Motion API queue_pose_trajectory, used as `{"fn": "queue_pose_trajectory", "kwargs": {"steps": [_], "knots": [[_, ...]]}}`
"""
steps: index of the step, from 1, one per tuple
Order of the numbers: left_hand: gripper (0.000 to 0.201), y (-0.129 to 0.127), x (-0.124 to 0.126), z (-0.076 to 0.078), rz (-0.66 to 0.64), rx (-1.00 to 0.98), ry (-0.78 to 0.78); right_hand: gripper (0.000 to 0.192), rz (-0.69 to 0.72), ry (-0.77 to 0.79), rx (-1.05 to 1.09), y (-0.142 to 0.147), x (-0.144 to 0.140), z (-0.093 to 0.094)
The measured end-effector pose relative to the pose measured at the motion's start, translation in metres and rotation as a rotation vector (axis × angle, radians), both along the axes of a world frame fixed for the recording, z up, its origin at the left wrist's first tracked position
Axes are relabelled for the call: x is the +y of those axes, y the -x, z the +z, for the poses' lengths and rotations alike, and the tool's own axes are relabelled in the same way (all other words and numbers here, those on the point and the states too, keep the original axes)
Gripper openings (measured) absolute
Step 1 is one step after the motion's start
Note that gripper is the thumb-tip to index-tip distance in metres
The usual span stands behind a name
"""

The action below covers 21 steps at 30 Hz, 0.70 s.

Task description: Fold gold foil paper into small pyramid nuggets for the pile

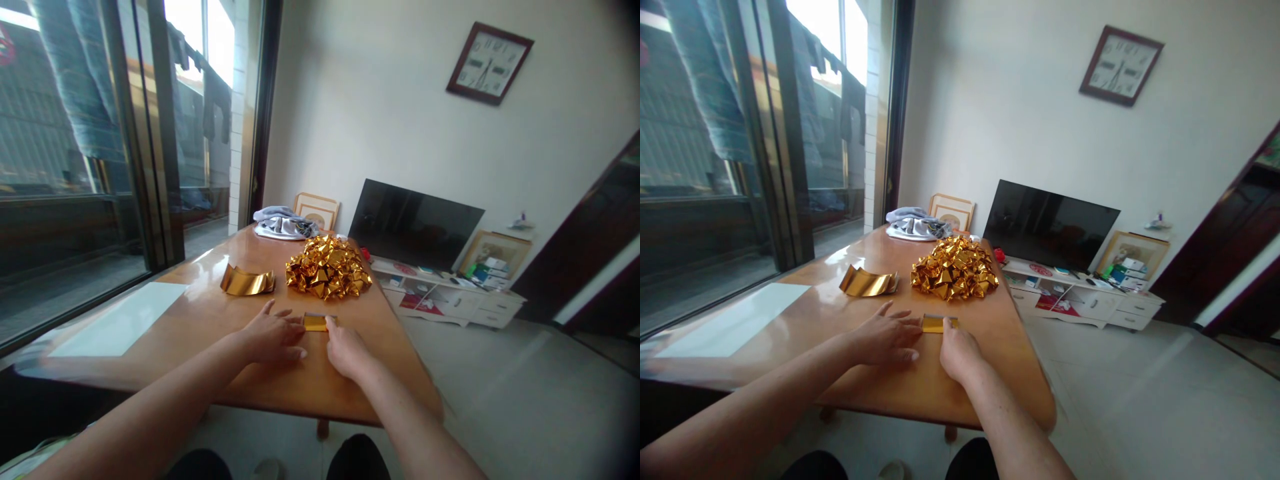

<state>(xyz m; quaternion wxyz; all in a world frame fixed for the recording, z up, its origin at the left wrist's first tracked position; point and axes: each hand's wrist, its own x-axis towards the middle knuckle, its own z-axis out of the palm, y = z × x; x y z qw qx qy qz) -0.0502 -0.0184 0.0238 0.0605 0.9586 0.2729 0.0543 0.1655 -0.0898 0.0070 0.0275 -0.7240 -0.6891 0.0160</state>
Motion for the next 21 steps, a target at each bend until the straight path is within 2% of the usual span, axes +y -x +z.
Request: {"fn": "queue_pose_trajectory", "kwargs": {"steps": [3,6,12,16,21], "knots": [[0.051,0.003,-0.003,0.002,0.013,-0.021,-0.033,0.064,0.013,-0.010,0.007,0.000,0.000,-0.001],[0.032,0.000,-0.002,-0.003,0.048,-0.117,-0.038,0.062,0.023,-0.024,0.014,0.002,0.000,-0.002],[0.025,-0.025,0.024,-0.023,0.281,-0.343,0.045,0.055,0.056,-0.073,0.030,0.005,0.000,-0.007],[0.022,-0.046,0.038,-0.028,0.297,-0.359,0.004,0.051,0.068,-0.100,0.034,0.005,0.002,-0.009],[0.018,-0.060,0.041,-0.031,0.304,-0.273,0.011,0.044,0.137,-0.139,0.044,0.005,0.003,-0.012]]}}
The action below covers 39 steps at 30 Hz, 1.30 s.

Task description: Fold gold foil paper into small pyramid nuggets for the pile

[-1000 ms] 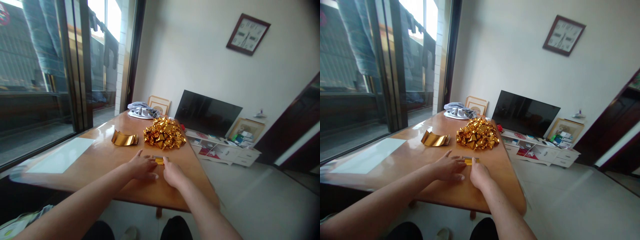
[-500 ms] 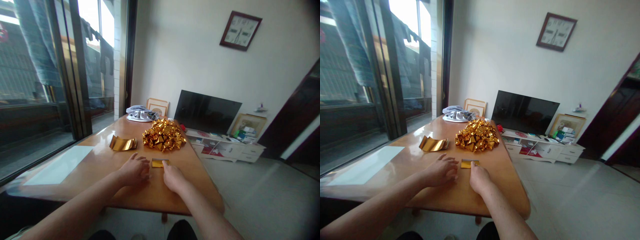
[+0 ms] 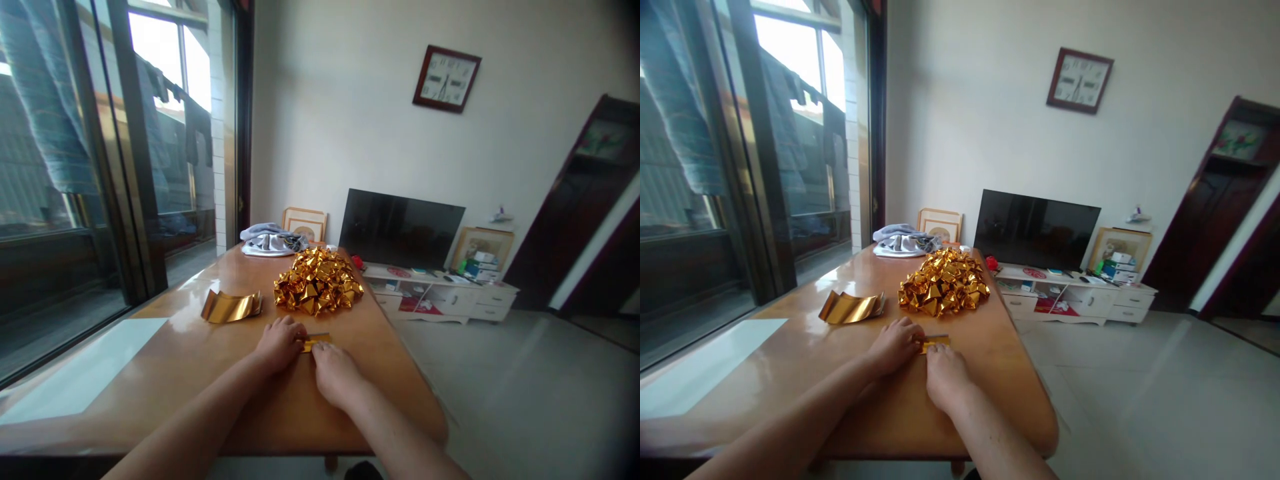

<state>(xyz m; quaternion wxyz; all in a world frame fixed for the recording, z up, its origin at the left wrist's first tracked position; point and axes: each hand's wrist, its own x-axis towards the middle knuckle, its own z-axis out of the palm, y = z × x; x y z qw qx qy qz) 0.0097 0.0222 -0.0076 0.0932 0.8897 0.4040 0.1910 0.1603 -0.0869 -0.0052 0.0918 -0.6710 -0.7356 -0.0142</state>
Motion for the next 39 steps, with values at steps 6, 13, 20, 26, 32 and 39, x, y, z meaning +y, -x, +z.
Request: {"fn": "queue_pose_trajectory", "kwargs": {"steps": [6,13,20,26,32,39], "knots": [[0.025,0.003,0.004,-0.004,0.007,0.043,0.074,0.042,0.058,-0.030,0.059,-0.011,-0.002,-0.004],[0.041,0.000,0.015,-0.007,0.058,0.044,0.124,0.029,0.034,-0.037,0.154,-0.026,0.009,0.003],[0.041,-0.005,0.030,-0.007,0.069,0.075,0.177,0.029,-0.077,-0.079,0.126,-0.020,0.022,-0.003],[0.036,-0.009,0.039,-0.006,0.074,0.124,0.263,0.030,-0.202,-0.095,0.085,-0.032,0.013,-0.004],[0.028,-0.016,0.042,0.008,0.050,0.174,0.365,0.027,-0.232,-0.107,0.092,-0.038,0.008,-0.008],[0.014,-0.024,0.047,0.025,0.013,0.229,0.458,0.026,-0.224,-0.172,0.131,-0.037,0.007,-0.013]]}}
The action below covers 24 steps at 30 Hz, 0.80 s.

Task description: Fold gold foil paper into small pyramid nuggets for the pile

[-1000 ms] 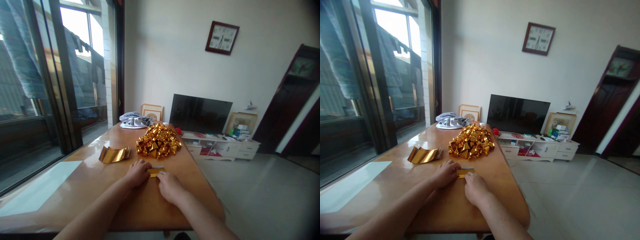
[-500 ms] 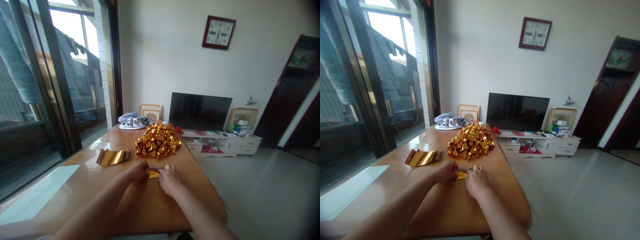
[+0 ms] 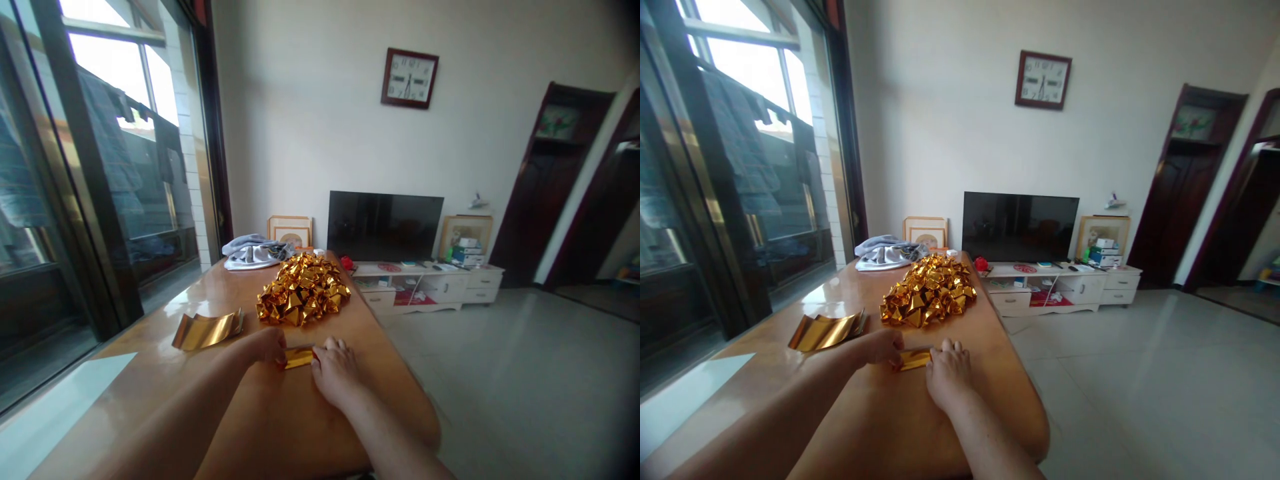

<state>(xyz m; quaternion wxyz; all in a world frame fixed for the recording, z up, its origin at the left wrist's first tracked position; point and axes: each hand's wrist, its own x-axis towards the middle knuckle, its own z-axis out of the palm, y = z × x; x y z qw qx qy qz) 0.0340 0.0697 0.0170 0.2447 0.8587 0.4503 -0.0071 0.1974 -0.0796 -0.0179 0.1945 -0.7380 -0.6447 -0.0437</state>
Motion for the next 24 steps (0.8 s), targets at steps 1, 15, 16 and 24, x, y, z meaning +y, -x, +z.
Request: {"fn": "queue_pose_trajectory", "kwargs": {"steps": [1,15,16,24], "knots": [[0.012,-0.001,0.000,0.001,0.003,0.001,0.004,0.025,0.000,-0.005,0.007,0.000,0.000,0.000],[0.017,0.017,-0.036,0.012,0.071,-0.227,0.110,0.061,0.014,-0.169,0.409,-0.013,-0.002,-0.008],[0.018,0.019,-0.043,0.013,0.075,-0.248,0.114,0.066,0.026,-0.187,0.503,-0.014,-0.002,-0.010],[0.018,0.033,-0.105,0.001,0.132,-0.382,0.171,0.057,0.188,-0.119,0.909,-0.008,-0.015,-0.023]]}}
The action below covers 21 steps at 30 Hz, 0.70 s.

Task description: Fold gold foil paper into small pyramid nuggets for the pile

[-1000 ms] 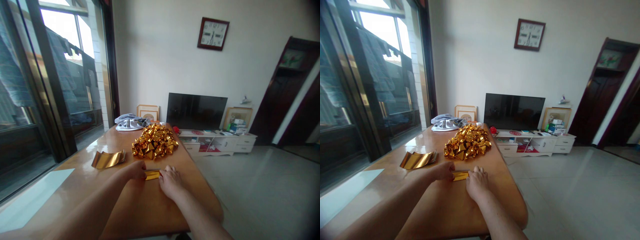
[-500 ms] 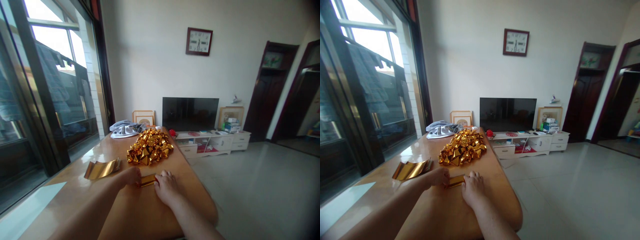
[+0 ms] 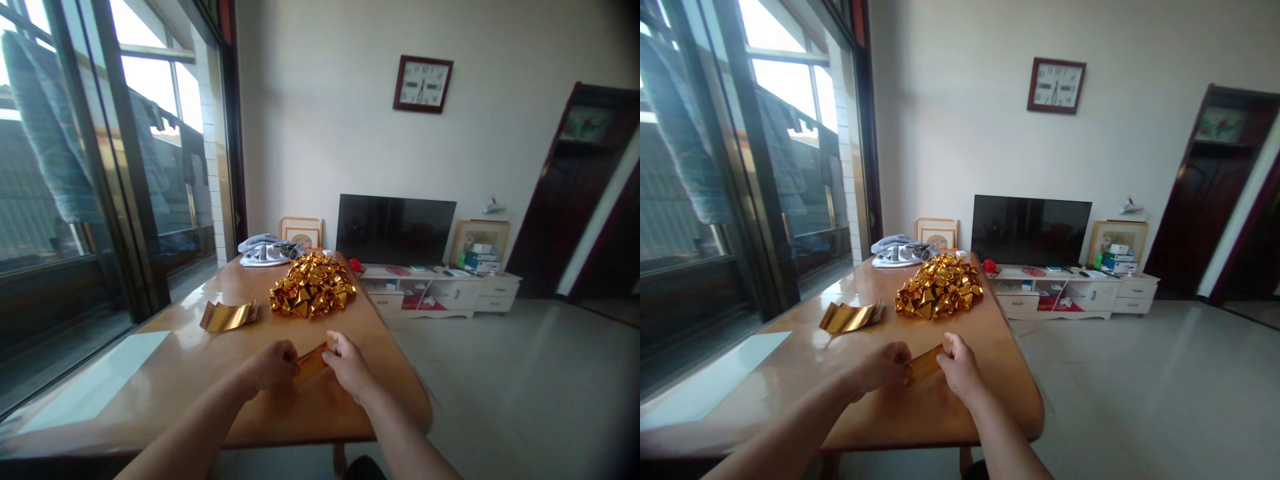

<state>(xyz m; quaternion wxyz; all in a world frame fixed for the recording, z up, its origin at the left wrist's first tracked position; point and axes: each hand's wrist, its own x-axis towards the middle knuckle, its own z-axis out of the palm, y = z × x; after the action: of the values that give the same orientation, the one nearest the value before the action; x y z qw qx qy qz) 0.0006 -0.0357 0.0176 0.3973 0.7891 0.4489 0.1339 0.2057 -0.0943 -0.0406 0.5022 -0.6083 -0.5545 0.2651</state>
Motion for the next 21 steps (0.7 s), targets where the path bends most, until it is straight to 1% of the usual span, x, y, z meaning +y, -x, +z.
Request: {"fn": "queue_pose_trajectory", "kwargs": {"steps": [4,8,12,15,16,17,19,21], "knots": [[0.018,0.006,-0.018,-0.007,0.047,0.000,-0.021,0.053,0.041,0.008,-0.080,0.003,-0.006,0.001],[0.022,0.007,-0.029,-0.008,0.103,0.043,-0.063,0.051,0.042,0.007,-0.132,0.005,-0.009,0.004],[0.021,0.003,-0.035,-0.008,0.158,0.084,-0.097,0.051,-0.019,0.007,-0.201,0.007,-0.015,0.007],[0.024,0.002,-0.035,-0.010,0.189,0.098,-0.099,0.055,-0.114,-0.036,-0.270,0.009,-0.028,0.012],[0.025,0.002,-0.034,-0.010,0.195,0.099,-0.094,0.052,-0.157,-0.097,-0.375,0.011,-0.035,0.014],[0.026,0.001,-0.032,-0.010,0.196,0.098,-0.084,0.047,-0.159,-0.144,-0.474,0.013,-0.042,0.016],[0.026,0.001,-0.029,-0.010,0.198,0.096,-0.061,0.040,-0.076,-0.182,-0.626,0.018,-0.057,0.021],[0.026,0.000,-0.026,-0.009,0.198,0.095,-0.038,0.038,-0.020,-0.188,-0.736,0.025,-0.071,0.023]]}}
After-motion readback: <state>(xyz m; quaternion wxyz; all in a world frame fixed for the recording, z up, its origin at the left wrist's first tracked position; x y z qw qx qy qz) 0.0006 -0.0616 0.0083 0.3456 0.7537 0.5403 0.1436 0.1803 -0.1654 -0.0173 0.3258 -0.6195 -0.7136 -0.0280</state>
